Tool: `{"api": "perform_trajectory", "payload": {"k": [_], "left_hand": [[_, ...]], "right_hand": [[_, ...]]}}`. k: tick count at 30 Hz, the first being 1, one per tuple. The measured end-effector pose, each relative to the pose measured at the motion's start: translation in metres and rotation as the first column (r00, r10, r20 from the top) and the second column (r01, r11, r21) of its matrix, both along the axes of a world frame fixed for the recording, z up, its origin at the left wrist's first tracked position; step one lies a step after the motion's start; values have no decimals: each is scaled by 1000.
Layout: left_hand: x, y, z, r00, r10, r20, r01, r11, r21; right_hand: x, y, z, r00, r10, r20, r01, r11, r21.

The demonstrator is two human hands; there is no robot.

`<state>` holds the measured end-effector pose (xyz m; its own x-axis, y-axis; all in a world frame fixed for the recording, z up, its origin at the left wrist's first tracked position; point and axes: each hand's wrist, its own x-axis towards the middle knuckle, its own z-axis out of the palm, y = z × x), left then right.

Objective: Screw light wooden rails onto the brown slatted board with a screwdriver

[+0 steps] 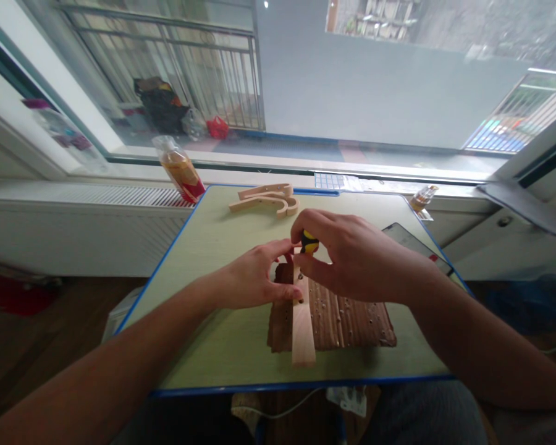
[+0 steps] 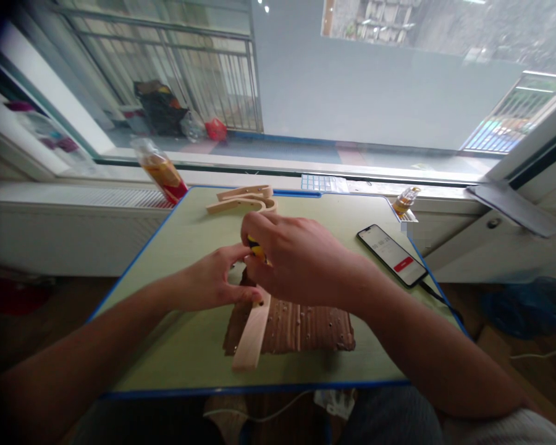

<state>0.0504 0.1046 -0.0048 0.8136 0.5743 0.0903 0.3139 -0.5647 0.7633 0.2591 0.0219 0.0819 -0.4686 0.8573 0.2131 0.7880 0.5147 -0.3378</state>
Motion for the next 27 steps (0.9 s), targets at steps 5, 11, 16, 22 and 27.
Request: {"api": "perform_trajectory", "payload": {"k": [5, 11, 16, 22, 27], "left_hand": [[0, 0, 0, 1000, 10, -22, -10, 1000, -7], [0, 0, 0, 1000, 2, -22, -3, 1000, -31], [-1, 1, 0, 999, -22, 25, 23, 999, -38], [-1, 0, 0, 998, -56, 39, 59, 995, -77], [0, 0, 0, 998, -44, 36, 46, 997, -63]], "right_hand": [[7, 3, 2, 992, 106, -71, -113, 988, -102], [4, 3, 3, 991, 85, -100, -95, 990, -101], [1, 3, 2, 998, 4, -69, -8, 998, -58], [-1, 1, -2, 999, -18, -47, 18, 1000, 2], [-3, 4, -4, 994, -80, -78, 80, 997, 6]]}}
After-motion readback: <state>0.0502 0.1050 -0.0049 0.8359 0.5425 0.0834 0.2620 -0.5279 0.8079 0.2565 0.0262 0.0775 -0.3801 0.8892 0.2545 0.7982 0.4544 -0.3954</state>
